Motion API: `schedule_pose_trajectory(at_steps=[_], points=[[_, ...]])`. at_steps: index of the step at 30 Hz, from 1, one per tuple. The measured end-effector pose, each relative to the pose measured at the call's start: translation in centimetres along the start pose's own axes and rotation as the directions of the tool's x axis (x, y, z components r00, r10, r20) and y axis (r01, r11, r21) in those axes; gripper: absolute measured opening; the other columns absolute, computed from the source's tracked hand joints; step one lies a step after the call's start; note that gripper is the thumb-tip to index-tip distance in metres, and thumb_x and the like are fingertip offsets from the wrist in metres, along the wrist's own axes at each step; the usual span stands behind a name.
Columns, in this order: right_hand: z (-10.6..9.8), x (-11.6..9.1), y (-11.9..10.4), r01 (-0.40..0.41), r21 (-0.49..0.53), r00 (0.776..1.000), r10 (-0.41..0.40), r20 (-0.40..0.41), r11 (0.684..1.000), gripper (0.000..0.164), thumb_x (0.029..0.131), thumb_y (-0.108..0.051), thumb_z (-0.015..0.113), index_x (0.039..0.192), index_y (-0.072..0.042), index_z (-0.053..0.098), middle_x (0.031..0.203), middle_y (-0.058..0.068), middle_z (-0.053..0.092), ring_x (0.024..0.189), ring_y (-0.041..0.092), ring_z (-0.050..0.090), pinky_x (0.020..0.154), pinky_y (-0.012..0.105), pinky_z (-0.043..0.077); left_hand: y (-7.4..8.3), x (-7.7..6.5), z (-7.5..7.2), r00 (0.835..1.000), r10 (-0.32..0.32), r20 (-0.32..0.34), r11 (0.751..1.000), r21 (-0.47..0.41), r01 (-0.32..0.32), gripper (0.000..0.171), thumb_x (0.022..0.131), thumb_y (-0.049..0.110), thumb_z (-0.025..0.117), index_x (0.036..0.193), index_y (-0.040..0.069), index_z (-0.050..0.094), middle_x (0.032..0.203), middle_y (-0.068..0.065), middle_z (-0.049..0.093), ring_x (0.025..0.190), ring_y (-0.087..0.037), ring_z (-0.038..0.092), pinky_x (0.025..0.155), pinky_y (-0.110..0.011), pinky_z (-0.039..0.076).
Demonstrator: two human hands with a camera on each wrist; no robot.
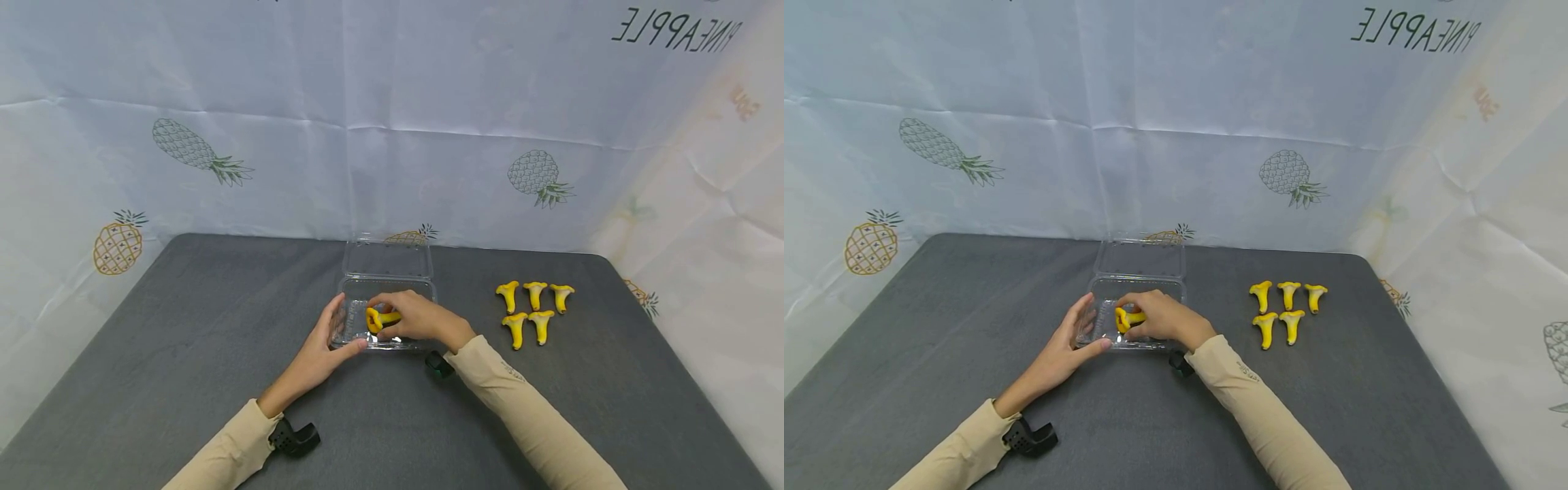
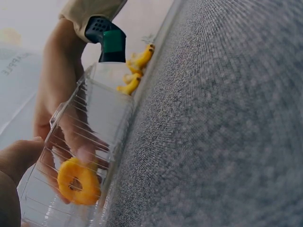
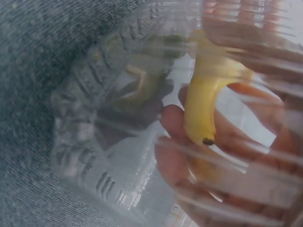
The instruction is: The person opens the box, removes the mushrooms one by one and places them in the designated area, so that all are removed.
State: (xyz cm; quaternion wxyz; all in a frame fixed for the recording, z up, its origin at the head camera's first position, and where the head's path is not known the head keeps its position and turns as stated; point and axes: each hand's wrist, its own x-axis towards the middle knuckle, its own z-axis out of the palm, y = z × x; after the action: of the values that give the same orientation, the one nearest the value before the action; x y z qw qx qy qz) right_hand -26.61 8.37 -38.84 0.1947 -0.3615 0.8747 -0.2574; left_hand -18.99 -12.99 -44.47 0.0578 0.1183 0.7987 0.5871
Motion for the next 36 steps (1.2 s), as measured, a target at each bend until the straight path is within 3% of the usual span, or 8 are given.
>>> schedule_pose_trajectory(at_steps=[9, 16, 36], points=[[0.3, 0.1, -0.1, -0.02, -0.003, 0.999, 0.02, -0.048, 1.0, 0.049, 0.088, -0.016, 0.077, 0.131, -0.007, 0.058, 0.117, 0.014, 0.069, 0.108, 0.025, 0.067, 0.096, 0.04, 0.056, 0.0, 0.0, 0.0, 1.0, 0.0, -0.001, 1.0, 0.005, 0.0, 0.091, 0.095, 0.025, 0.068, 0.16, 0.01, 0.006, 0.167, -0.016, 0.005, 0.153, -0.042, 0.013, 0.121, -0.058, 0.022], [0.4, 0.0, 0.0, 0.0, -0.027, 0.998, -0.002, -0.062, 1.0, 0.052, 0.088, -0.015, 0.076, 0.136, -0.006, 0.057, 0.12, 0.013, 0.068, 0.111, 0.025, 0.066, 0.098, 0.04, 0.056, -0.1, -0.1, 0.0, 1.0, 0.011, 0.0, 1.0, 0.002, -0.011, 0.091, 0.095, 0.024, 0.068, 0.16, 0.01, 0.005, 0.167, -0.016, 0.004, 0.152, -0.042, 0.013, 0.121, -0.059, 0.022], [-0.1, -1.9, 0.2, -0.018, 0.06, 0.977, 0.03, -0.209, 0.998, 0.053, 0.088, -0.018, 0.076, 0.135, -0.004, 0.056, 0.116, 0.007, 0.067, 0.104, 0.021, 0.067, 0.09, 0.034, 0.058, -0.1, -0.1, 0.1, 1.0, 0.01, -0.018, 1.0, 0.006, -0.01, 0.093, 0.094, 0.027, 0.07, 0.16, 0.011, 0.006, 0.167, -0.016, 0.005, 0.152, -0.041, 0.015, 0.122, -0.056, 0.022]])
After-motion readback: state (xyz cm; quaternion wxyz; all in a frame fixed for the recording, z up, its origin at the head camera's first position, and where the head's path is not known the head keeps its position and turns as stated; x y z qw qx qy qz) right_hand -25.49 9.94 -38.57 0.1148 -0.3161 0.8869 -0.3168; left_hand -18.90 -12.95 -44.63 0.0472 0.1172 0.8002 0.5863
